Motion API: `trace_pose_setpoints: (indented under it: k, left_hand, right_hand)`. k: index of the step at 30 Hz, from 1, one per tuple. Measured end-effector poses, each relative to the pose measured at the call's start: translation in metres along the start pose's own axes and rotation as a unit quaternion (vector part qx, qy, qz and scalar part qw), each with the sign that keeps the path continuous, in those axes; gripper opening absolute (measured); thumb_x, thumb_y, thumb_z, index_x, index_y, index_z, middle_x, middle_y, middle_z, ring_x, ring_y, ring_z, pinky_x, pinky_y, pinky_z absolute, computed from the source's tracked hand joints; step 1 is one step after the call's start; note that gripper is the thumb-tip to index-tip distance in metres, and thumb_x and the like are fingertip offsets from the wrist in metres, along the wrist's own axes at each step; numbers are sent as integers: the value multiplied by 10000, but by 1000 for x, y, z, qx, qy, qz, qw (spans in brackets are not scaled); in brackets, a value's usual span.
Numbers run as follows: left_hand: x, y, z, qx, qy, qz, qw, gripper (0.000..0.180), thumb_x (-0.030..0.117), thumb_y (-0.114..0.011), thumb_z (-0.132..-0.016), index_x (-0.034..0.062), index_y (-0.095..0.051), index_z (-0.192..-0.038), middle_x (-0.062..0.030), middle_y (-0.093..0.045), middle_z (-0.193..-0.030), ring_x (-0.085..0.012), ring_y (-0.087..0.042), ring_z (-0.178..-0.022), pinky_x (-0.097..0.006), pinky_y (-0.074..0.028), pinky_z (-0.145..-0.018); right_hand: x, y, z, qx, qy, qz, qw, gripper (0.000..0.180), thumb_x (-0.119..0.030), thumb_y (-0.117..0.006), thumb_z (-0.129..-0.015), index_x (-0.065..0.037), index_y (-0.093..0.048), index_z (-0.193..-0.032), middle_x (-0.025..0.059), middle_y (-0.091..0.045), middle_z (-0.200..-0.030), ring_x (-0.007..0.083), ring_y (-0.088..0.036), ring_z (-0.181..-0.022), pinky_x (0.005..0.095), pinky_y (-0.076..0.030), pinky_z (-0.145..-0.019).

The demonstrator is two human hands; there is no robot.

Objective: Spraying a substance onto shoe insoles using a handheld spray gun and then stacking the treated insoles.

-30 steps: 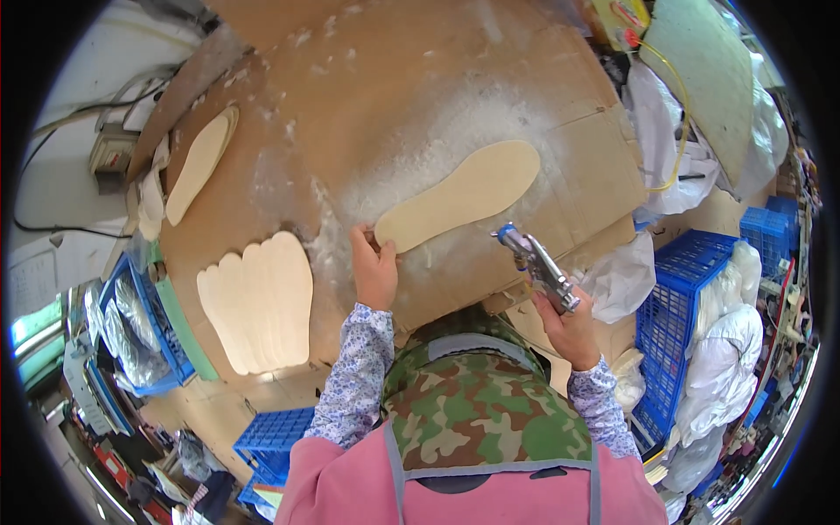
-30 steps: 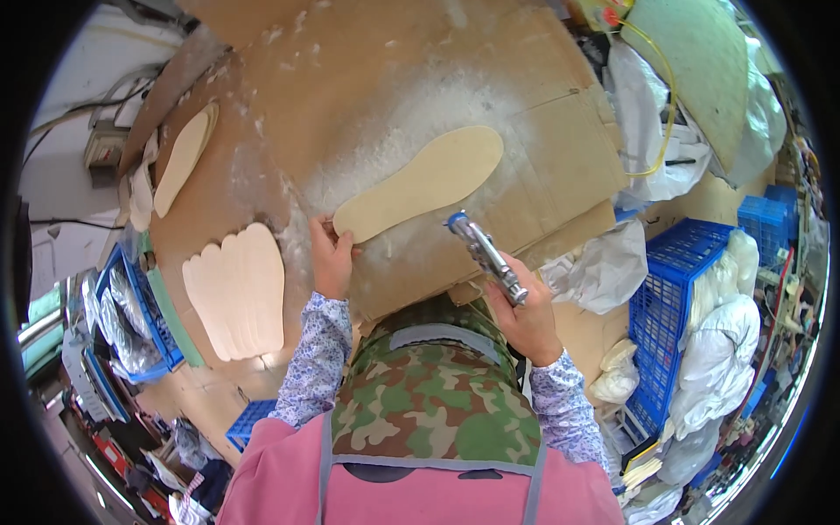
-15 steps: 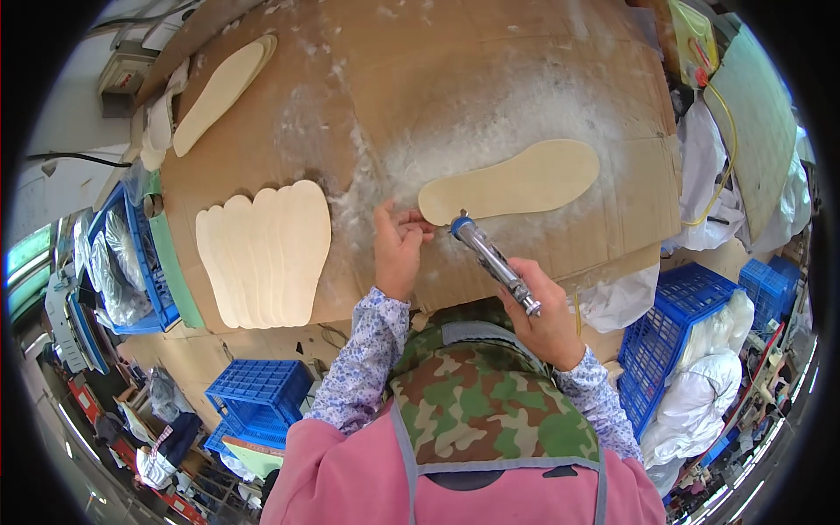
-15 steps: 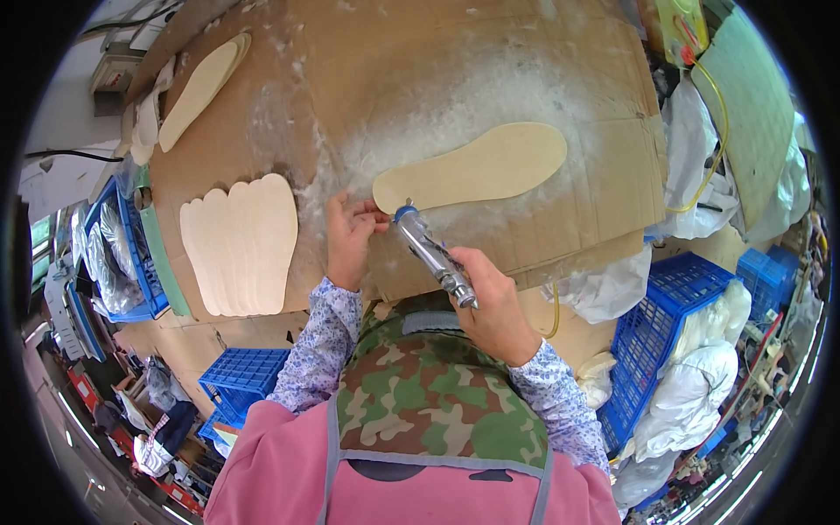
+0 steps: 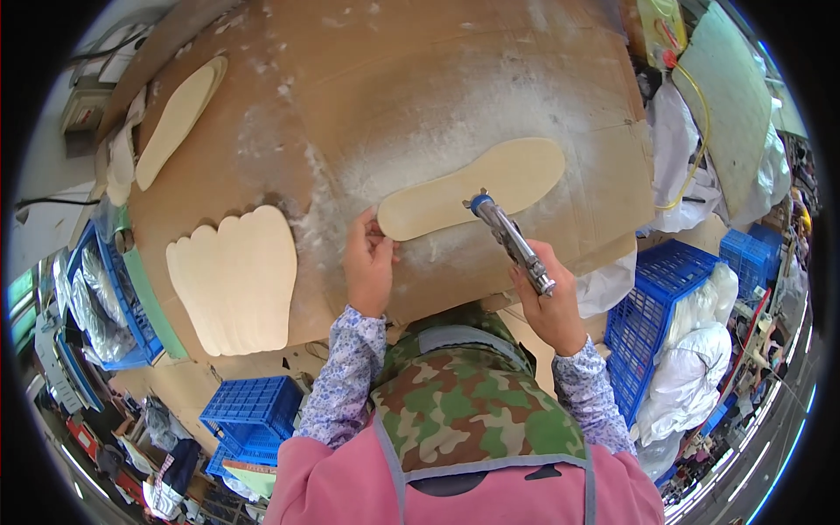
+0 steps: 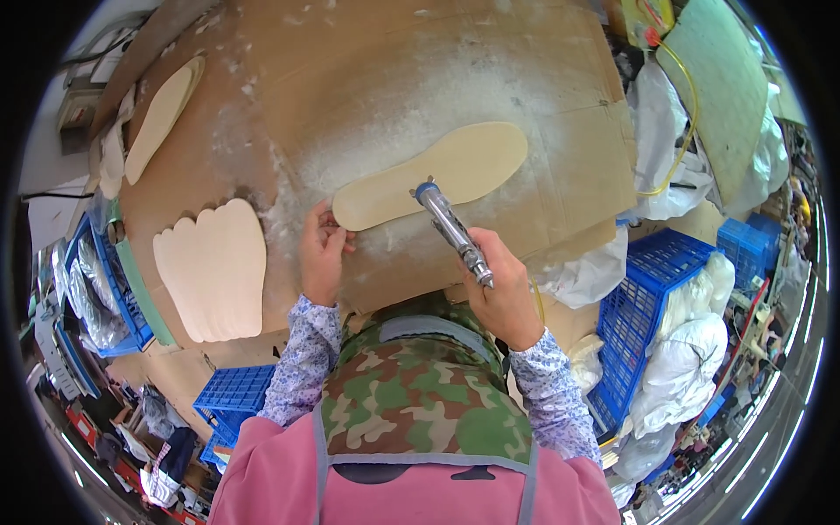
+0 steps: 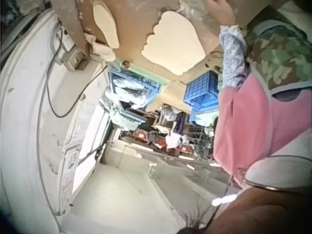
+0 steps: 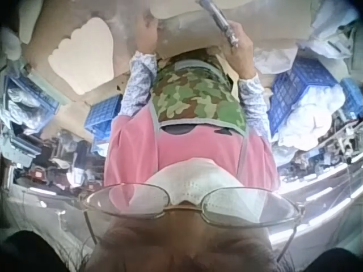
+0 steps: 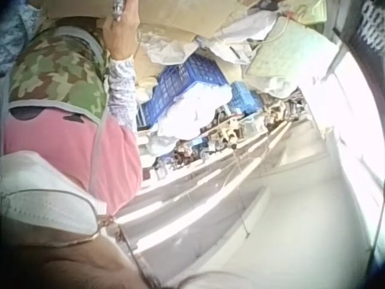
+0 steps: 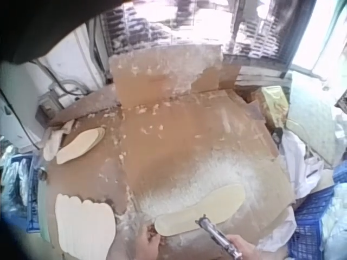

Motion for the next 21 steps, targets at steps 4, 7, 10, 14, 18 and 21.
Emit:
trace_pose_setpoints:
  k: [4, 7, 10, 14, 18, 21]
  left_hand:
    - [-1, -1, -1, 4, 4, -3, 1000, 423, -34, -494, -856, 33, -429, -1269, -62, -552, -996, -122, -553, -771, -225, -475, -604]
    - [3, 0, 1, 12, 0, -15, 1000, 427, -34, -502, -845, 46, -448, -1260, -50, -550, -995, -94, -527, -730, -212, -441, -569]
    - [2, 1, 2, 24, 18, -42, 999, 421, -38, -500, -838, 47, -463, -1249, -41, -550, -983, -83, -510, -707, -205, -423, -562]
    - [2, 1, 3, 34, -5, -31, 999, 419, -31, -505, -835, 46, -467, -1245, -28, -539, -957, -73, -487, -691, -194, -404, -579]
    - [-8, -1, 2, 30, -6, -44, 999, 447, -21, -473, -857, 64, -411, -1292, -41, -506, -1018, -42, -450, -671, -167, -338, -472]
    - [-1, 5, 3, 55, -54, -82, 994, 430, -15, -481, -863, 51, -419, -1283, -35, -501, -1008, -45, -453, -676, -170, -340, -474]
  right_hand:
    - [13, 19, -2, 34, -16, 2, 999, 256, 7, -578, -822, -30, -516, -1067, 167, -550, -786, 326, -562, -685, 329, -456, -627]
    - [22, 35, -5, 68, -11, 13, 998, 256, 5, -581, -825, -30, -517, -1070, 164, -559, -774, 323, -564, -674, 329, -457, -620]
    - [31, 51, -8, 107, 2, 22, 994, 259, 4, -586, -826, -31, -520, -1074, 152, -565, -760, 300, -570, -659, 324, -457, -609]
    - [45, 70, -7, 135, -20, 16, 990, 260, 0, -590, -832, -36, -524, -1081, 119, -565, -735, 227, -574, -633, 308, -454, -590]
    - [55, 85, 0, 172, -34, 14, 984, 264, -19, -594, -841, -38, -532, -1097, 105, -563, -718, 193, -559, -615, 296, -448, -580]
    - [62, 88, 8, 176, -51, 17, 983, 271, -29, -595, -843, -42, -532, -1107, 107, -568, -719, 201, -562, -612, 297, -446, -575]
Point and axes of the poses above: each hand's wrist, its own z-axis away from the middle knuckle, its own y-axis out of the back of the hand, x = y × z, the point moved 8 cm from there along -z, towards the middle knuckle
